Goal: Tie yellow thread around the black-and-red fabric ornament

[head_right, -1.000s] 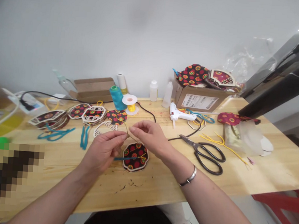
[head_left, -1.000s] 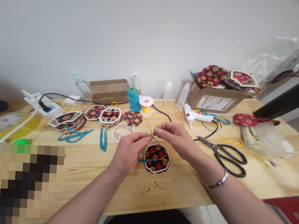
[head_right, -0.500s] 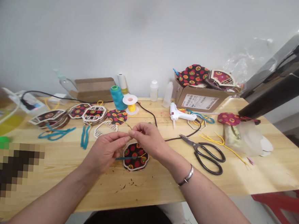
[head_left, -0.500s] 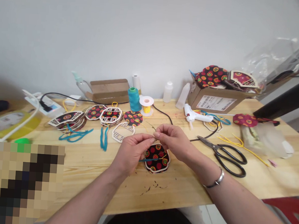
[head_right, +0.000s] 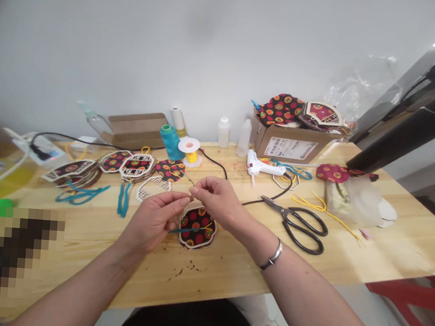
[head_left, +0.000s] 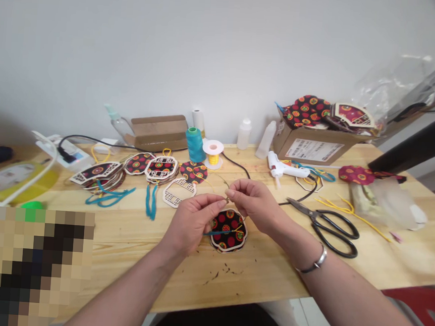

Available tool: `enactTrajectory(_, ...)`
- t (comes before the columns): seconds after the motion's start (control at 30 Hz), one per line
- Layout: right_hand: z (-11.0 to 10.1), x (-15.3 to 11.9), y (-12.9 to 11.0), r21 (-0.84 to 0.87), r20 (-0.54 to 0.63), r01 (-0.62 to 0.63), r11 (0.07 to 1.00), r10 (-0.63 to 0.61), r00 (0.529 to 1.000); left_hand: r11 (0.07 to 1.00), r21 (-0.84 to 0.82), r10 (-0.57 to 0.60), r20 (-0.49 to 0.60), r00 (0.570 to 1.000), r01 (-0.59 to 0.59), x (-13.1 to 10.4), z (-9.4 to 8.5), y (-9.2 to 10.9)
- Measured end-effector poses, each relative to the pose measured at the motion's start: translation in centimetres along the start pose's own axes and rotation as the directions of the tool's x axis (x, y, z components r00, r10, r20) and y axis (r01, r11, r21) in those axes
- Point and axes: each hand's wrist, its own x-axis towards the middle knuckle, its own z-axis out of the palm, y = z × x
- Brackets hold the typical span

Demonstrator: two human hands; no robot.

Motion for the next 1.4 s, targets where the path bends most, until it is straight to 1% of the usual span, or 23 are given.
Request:
enactTrajectory(0.2, 0.0, 0.0, 0.0, -0.012, 0.020, 0.003, 1.000, -0.002, 1.000, 1.000, 0.014, 0.014, -0.027, 1.000, -0.013, 0.0, 0.0, 0.1)
enactTrajectory(0.4, -0.5, -0.1, -0.3, -0.034, 0.133, -0.054, 0.998, 0.058, 0.989, 1.000, 0.006, 0.009, -0.064, 0.998, -0.009, 0.1, -0.2, 0.0)
enactTrajectory(0.57, -0.6, 0.0, -0.1, -0.115, 0.086, -0.040, 0.993, 0.050, 0.995, 1.000, 0.021, 0.019, -0.060, 0.998, -0.018, 0.1, -0.2, -0.1)
enactTrajectory(0.67, -0.5, 0.1, 0.0, -0.126, 0.067, -0.029, 0.992, 0.038, 0.997, 1.000, 0.022, 0.018, -0.049, 0.999, -0.017, 0.2, -0.2, -0.1)
enactTrajectory(0.8, -0.5, 0.1, 0.0, -0.168, 0.069, 0.032, 0.985, -0.020, 0.997, 0.999, 0.038, 0.030, -0.038, 0.999, -0.028, 0.0, -0.1, -0.1)
enactTrajectory(0.93, -0.6, 0.2, 0.0, -0.297, 0.057, 0.093, 0.950, -0.080, 0.995, 0.996, 0.059, 0.073, -0.024, 0.997, -0.071, -0.2, -0.2, -0.1)
enactTrajectory(1.0, -0.8, 0.3, 0.2, -0.364, 0.036, 0.113, 0.924, -0.107, 0.994, 0.991, 0.105, 0.089, -0.052, 0.995, -0.083, -0.2, -0.3, -0.1)
enactTrajectory(1.03, -0.8, 0.4, 0.2, -0.395, 0.022, 0.124, 0.910, -0.126, 0.992, 0.983, 0.153, 0.110, -0.079, 0.991, -0.097, -0.1, -0.4, 0.0)
enactTrajectory(1.1, -0.9, 0.6, 0.4, -0.454, -0.012, 0.149, 0.878, -0.173, 0.985, 0.941, 0.301, 0.205, -0.133, 0.970, -0.157, 0.0, -0.5, 0.1)
enactTrajectory(1.13, -1.0, 0.6, 0.4, -0.484, -0.027, 0.160, 0.861, -0.197, 0.980, 0.901, 0.385, 0.272, -0.144, 0.951, -0.199, 0.1, -0.6, 0.1)
enactTrajectory(1.17, -1.0, 0.7, 0.4, -0.511, -0.041, 0.167, 0.843, -0.218, 0.975, 0.855, 0.462, 0.336, -0.142, 0.931, -0.238, 0.2, -0.6, 0.2)
enactTrajectory(1.23, -1.0, 0.7, 0.5, -0.555, -0.063, 0.171, 0.814, -0.246, 0.967, 0.771, 0.566, 0.427, -0.121, 0.896, -0.291, 0.3, -0.7, 0.2)
enactTrajectory(1.3, -1.0, 0.6, 0.5, -0.576, -0.076, 0.167, 0.801, -0.256, 0.964, 0.718, 0.613, 0.484, -0.101, 0.869, -0.329, 0.3, -0.7, 0.1)
enactTrajectory(1.4, -1.1, 0.7, 0.6, -0.564, -0.098, 0.158, 0.811, -0.255, 0.962, 0.674, 0.606, 0.558, -0.043, 0.828, -0.423, 0.3, -0.7, -0.3)
